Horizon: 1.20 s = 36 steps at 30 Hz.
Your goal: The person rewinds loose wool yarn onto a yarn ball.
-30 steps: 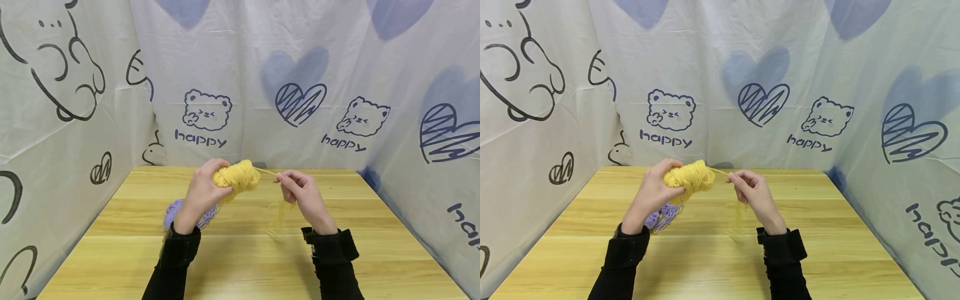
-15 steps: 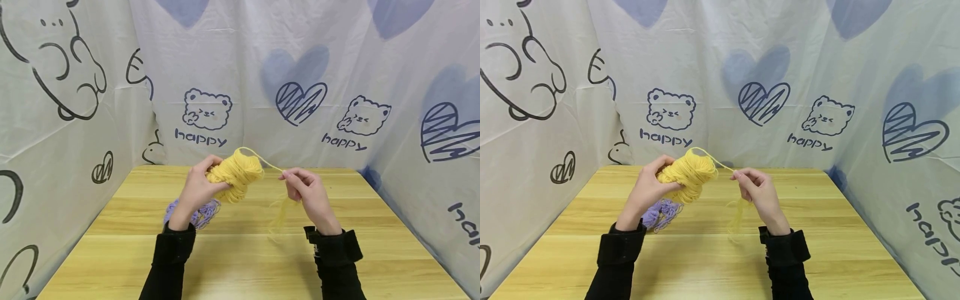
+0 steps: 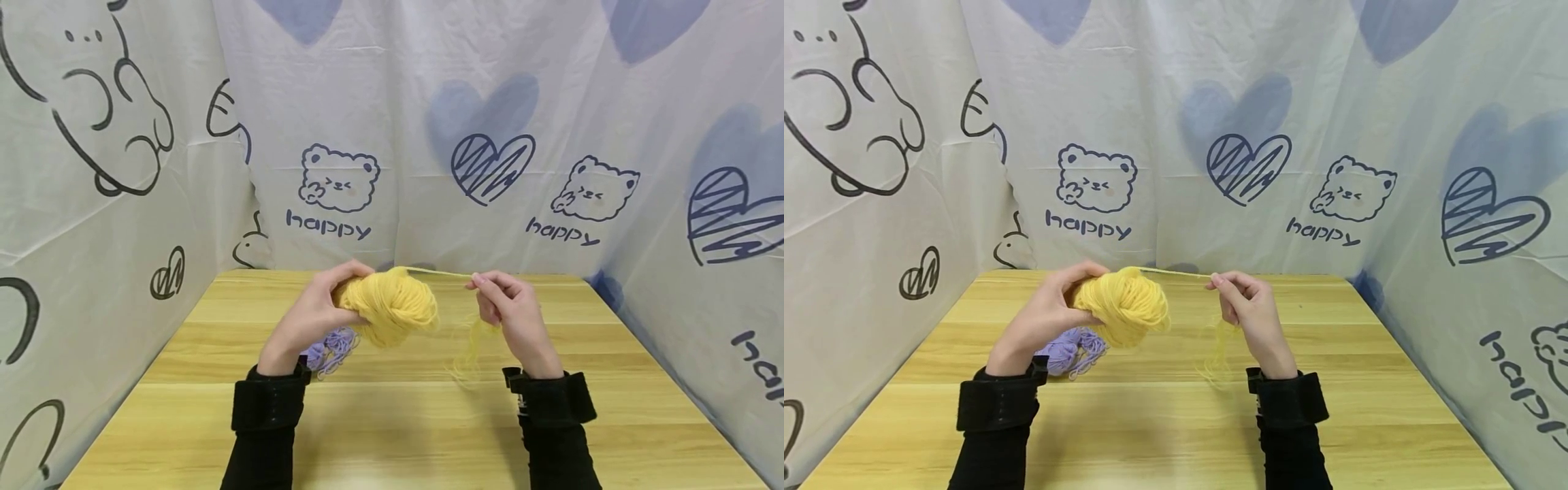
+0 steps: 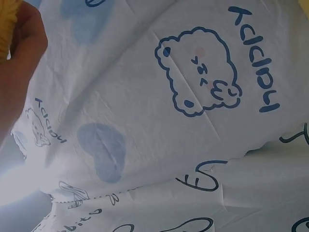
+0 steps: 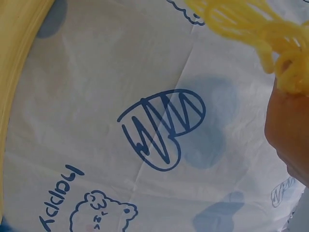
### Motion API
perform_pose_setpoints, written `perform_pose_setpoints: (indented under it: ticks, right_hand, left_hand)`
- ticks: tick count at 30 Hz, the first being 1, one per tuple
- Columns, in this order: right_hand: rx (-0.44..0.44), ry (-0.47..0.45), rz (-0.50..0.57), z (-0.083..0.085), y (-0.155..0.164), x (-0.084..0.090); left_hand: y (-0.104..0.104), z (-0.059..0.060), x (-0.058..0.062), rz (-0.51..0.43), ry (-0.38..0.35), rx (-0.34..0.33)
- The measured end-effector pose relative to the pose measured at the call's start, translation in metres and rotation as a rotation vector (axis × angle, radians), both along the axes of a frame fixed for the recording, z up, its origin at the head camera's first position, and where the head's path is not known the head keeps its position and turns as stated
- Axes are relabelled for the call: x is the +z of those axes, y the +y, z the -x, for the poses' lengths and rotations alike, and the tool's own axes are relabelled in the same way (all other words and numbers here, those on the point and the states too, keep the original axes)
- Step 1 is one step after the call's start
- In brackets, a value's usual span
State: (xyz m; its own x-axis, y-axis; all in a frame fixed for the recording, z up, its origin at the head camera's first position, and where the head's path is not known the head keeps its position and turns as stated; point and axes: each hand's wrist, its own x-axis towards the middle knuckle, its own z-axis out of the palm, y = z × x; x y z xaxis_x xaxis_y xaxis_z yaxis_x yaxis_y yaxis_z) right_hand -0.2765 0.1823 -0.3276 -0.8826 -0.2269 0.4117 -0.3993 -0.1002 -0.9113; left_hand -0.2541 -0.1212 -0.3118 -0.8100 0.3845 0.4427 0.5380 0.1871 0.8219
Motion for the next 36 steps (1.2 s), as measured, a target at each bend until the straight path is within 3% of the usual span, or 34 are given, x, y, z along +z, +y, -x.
perform_pose_setpoints:
  ticks: [3,7,15,18,20,24,28,32,36]
  right_hand:
    - [0.000,0.005,-0.018,-0.002,-0.001,-0.001]
    - [0.014,0.059,-0.052,-0.014,-0.003,0.003]
    - [0.036,0.237,-0.124,-0.057,-0.004,0.024]
    - [0.017,0.257,-0.118,-0.068,-0.003,0.028]
    - [0.024,0.290,-0.080,-0.071,-0.002,0.029]
    - [0.024,0.342,-0.017,-0.071,-0.001,0.028]
    - [-0.031,0.323,-0.034,-0.065,-0.001,0.030]
    - [-0.073,0.291,-0.048,-0.054,-0.003,0.030]
    - [-0.106,0.219,-0.052,-0.038,-0.006,0.024]
  left_hand:
    - [0.003,0.000,-0.001,0.027,0.003,-0.067]
    - [0.010,0.000,-0.003,0.096,0.009,-0.081]
    - [0.020,0.003,-0.009,0.348,0.012,0.152]
    - [0.023,0.004,-0.012,0.456,0.035,0.205]
    - [0.024,0.005,-0.014,0.529,0.065,0.200]
    - [0.029,0.003,-0.016,0.678,0.151,0.112]
    - [0.032,0.001,-0.016,0.731,0.240,-0.025]
    - [0.032,-0.001,-0.012,0.660,0.283,-0.202]
    - [0.028,-0.003,-0.005,0.471,0.298,-0.440]
